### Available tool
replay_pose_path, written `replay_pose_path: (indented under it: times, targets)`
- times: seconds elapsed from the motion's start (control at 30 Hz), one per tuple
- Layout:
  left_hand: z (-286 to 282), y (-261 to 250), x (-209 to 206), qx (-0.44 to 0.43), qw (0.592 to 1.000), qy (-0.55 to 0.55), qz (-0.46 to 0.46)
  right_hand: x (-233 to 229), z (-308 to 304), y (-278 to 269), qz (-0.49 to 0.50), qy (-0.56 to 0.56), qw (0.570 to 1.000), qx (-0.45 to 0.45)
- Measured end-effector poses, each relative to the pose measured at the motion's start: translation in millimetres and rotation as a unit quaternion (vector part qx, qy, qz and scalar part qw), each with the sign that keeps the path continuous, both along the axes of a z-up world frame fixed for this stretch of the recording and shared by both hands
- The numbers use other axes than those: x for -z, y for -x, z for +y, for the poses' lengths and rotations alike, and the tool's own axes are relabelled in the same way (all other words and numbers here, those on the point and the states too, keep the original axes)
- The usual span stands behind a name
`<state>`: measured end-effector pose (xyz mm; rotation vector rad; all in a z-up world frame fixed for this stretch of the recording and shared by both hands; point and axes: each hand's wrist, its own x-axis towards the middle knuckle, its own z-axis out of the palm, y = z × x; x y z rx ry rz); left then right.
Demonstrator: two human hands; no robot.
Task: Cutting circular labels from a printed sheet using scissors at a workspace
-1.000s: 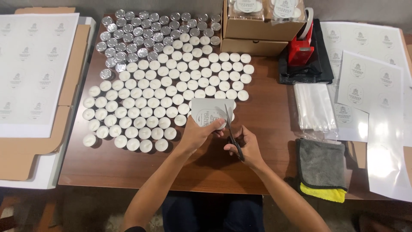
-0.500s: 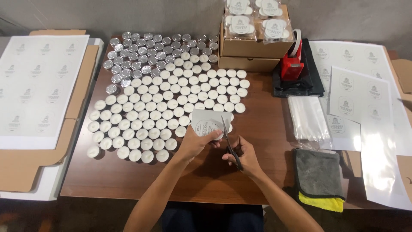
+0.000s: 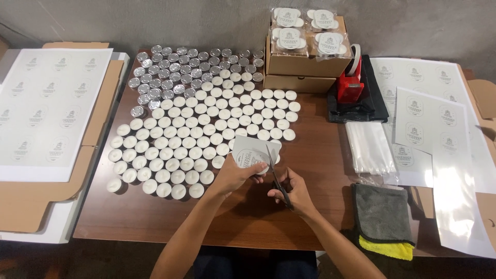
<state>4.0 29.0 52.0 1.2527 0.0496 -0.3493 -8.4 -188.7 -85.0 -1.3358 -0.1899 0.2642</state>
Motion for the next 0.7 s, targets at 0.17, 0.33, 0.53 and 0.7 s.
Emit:
replay_pose_path:
  times: [0.17, 0.33, 0.53, 0.7]
  targets:
    - [5.1, -2.3, 2.8, 0.018, 1.000, -0.017, 0.018, -2.0, 0.6, 0.5, 0.006, 0.015, 1.000, -0.008]
    - [7.2, -2.5, -1.5, 0.018, 1.000, -0.017, 0.017, -3.2, 1.7, 2.5, 0.003, 0.023, 1.000, -0.004]
    - [7.3, -3.8, 1.3, 0.023, 1.000, -0.009, 0.007, -0.3, 1.7, 1.0, 0.006, 0.019, 1.000, -0.008]
    - [7.3, -3.6, 1.9, 0.027, 1.000, 0.000, 0.011, -2.6, 2.9, 2.7, 0.005, 0.017, 1.000, -0.010]
